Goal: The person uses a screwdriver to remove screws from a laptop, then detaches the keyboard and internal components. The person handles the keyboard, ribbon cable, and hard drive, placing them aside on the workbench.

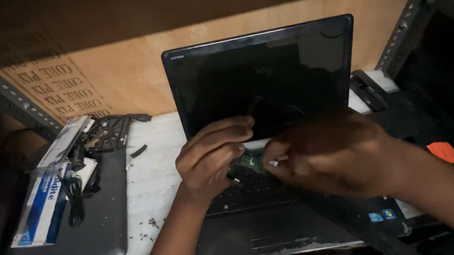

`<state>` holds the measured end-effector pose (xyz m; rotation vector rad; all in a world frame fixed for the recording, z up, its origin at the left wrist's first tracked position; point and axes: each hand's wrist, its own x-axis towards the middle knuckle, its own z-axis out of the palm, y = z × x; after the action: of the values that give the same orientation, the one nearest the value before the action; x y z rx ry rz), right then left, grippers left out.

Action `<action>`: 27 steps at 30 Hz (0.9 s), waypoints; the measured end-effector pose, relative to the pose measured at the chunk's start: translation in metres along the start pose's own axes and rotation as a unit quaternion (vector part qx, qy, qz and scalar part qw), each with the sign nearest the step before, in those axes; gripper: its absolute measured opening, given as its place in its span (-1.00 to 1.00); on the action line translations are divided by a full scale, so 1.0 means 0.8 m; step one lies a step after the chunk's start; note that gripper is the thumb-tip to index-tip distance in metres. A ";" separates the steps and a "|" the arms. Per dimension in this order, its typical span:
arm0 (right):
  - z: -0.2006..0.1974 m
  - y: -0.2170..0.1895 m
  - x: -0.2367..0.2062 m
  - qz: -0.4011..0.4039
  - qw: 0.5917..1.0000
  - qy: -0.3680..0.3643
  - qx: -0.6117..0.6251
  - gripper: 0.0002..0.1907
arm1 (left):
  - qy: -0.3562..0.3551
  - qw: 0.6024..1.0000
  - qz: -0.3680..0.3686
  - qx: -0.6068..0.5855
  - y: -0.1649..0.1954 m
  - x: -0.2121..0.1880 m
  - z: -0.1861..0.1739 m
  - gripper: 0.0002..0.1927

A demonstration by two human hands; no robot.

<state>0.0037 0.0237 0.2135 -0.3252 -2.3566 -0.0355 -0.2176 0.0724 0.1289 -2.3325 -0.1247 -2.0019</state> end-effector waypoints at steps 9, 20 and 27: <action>-0.006 -0.003 0.001 0.001 0.998 -0.055 -0.018 -0.79 | -0.004 1.000 -0.011 0.004 0.002 -0.002 0.003 -0.86; -0.001 0.002 -0.003 0.029 0.997 -0.074 -0.020 -0.65 | -0.002 1.000 -0.011 0.012 -0.001 -0.005 0.006 -0.89; 0.003 0.005 -0.005 0.000 1.000 0.012 0.010 -0.67 | -0.001 1.000 -0.014 0.018 -0.002 -0.006 0.008 -0.87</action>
<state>0.0058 0.0268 0.2088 -0.3129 -2.3320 -0.0146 -0.2122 0.0742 0.1229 -2.3247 -0.1937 -1.9927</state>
